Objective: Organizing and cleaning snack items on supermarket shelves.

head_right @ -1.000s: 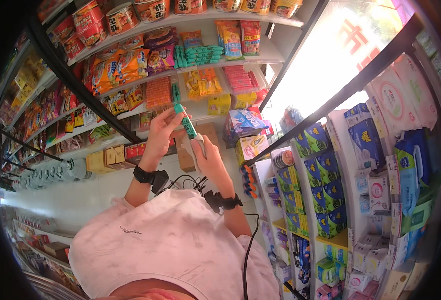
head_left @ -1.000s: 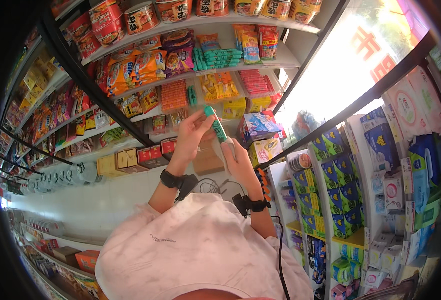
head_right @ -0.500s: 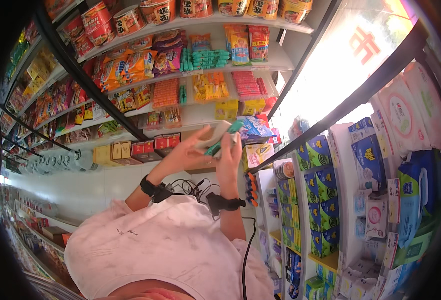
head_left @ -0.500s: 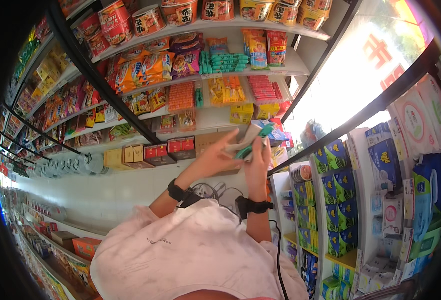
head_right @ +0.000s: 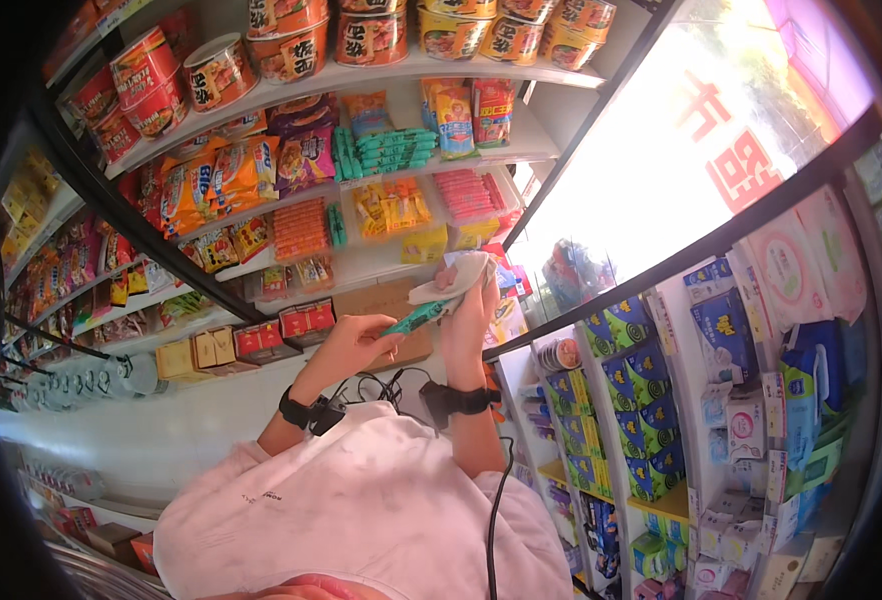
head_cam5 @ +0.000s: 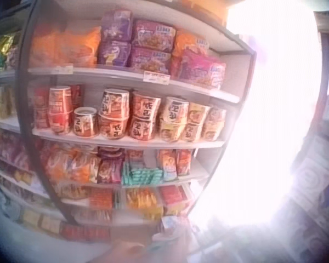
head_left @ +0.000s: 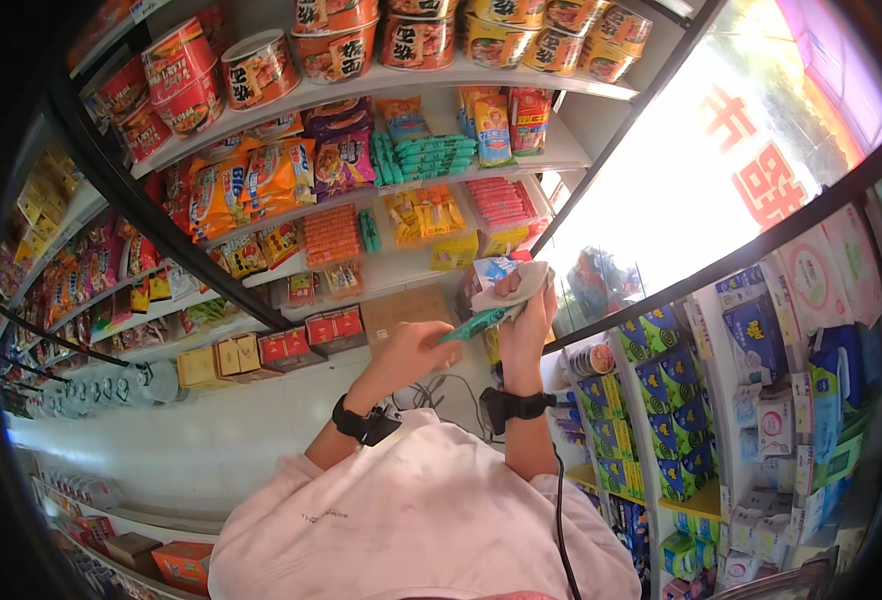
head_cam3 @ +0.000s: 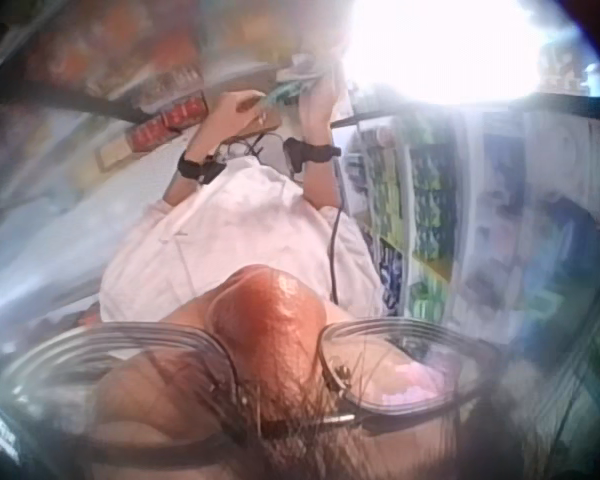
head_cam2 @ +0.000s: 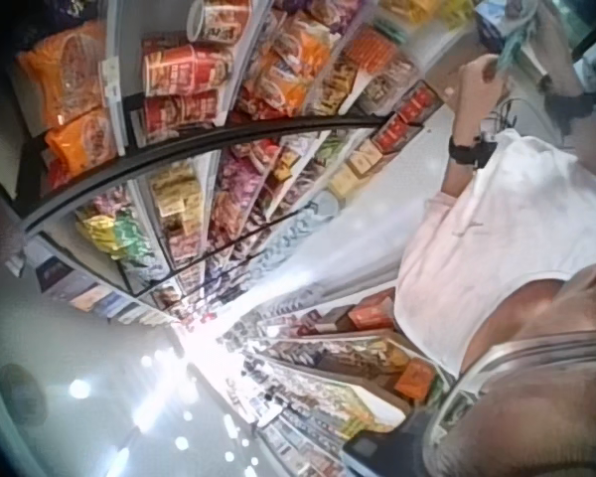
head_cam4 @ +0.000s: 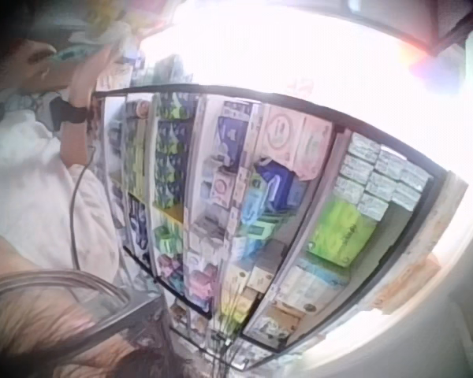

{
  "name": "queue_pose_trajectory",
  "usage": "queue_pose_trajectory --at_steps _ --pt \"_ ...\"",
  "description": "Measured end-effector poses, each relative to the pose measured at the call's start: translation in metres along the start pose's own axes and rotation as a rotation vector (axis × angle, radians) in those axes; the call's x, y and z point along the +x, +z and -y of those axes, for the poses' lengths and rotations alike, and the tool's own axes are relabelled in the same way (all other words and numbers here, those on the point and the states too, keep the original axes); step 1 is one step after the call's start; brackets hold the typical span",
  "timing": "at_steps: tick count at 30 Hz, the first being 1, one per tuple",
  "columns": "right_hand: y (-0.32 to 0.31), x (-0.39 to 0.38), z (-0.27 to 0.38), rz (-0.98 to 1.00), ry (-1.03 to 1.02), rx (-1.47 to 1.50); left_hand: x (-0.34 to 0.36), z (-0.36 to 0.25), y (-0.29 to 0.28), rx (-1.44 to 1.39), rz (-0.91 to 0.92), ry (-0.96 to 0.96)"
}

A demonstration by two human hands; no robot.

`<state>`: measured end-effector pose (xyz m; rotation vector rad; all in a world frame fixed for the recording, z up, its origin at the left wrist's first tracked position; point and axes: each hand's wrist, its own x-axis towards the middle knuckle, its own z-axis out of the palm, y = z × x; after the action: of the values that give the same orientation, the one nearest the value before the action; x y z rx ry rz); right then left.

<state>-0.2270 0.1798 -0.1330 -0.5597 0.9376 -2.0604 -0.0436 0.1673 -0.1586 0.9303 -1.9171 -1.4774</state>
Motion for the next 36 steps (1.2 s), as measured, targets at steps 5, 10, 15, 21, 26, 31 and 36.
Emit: queue_pose_trajectory --at_steps 5,10,15,21,26,31,36 --pt "0.044 0.012 -0.010 0.200 0.239 0.321 -0.003 -0.002 -0.045 -0.674 0.297 -0.188" --pt "0.074 -0.007 -0.033 0.136 0.254 0.084 -0.002 0.008 -0.068 -0.723 0.287 -0.145" --pt "0.062 -0.018 -0.070 0.229 0.320 -0.438 0.008 0.024 -0.071 -0.673 0.144 -0.167" --pt "0.057 0.005 -0.090 0.272 0.192 -0.654 0.026 0.043 -0.067 -0.433 -0.168 -0.101" --pt "0.057 0.016 -0.101 0.339 0.250 -0.637 0.042 0.040 -0.073 -0.104 -0.194 -0.130" --pt "0.057 0.051 -0.099 0.301 0.346 -0.437 0.067 0.036 -0.067 -0.165 -0.208 -0.092" --pt "0.046 0.109 -0.102 0.272 0.363 -0.323 0.113 0.036 -0.064 -0.322 -0.507 -0.095"
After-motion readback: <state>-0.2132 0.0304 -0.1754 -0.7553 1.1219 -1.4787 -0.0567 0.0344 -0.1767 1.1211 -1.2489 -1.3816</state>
